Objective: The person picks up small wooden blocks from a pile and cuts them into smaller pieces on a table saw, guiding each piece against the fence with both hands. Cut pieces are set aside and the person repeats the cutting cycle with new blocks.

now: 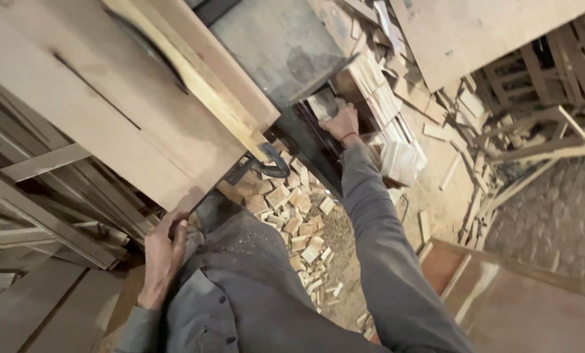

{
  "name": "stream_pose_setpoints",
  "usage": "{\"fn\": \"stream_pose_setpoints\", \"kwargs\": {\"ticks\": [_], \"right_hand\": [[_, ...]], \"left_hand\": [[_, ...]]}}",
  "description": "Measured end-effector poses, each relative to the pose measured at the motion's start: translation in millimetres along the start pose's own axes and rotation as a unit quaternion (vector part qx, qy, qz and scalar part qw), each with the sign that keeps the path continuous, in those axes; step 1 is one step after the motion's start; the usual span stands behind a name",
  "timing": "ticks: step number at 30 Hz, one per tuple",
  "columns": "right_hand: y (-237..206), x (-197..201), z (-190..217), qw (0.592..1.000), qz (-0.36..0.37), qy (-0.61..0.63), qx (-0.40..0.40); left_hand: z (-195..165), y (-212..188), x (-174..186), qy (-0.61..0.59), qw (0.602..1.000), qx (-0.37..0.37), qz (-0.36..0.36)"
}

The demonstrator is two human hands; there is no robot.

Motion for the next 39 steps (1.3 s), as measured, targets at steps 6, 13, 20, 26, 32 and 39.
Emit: {"fn": "stream_pose_setpoints", "kwargs": {"ticks": [6, 13, 20, 26, 32, 39], "right_hand": [[-73, 84, -71, 0.973, 0.011, 0.192, -0.128], [-136, 114, -183, 0.937, -0.203, 0.103, -0.264], [-133, 96, -201, 0.927, -0.181, 0.227, -0.236], [-183, 98, -70, 0.553, 0.360, 0.748, -0.075], [-236, 53, 54, 0.418, 0.551, 0.707, -0.149], [-270, 55, 110, 0.873, 0.198, 0.377, 0.238]], "left_hand": [[1, 4, -5, -0.003, 1.000, -0.013, 0.016], [-12, 20, -21, -0.056, 0.996, -0.038, 0.064], [-33, 26, -20, -0.073, 0.993, -0.039, 0.082], [-78, 32, -18, -0.063, 0.989, -0.124, 0.059], [-119, 59, -26, -0.269, 0.959, -0.067, 0.064], [-122, 49, -22, -0.443, 0.896, 0.037, -0.013]]}}
Point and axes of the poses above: each hand's wrist, its own y-axis towards the middle knuckle, its own x-axis out of the back of the hand, z = x × y, the point moved 3 cm from there along y, towards the middle knuckle, and after that the axes turned 14 degrees about -x, right-handed, at the moved point
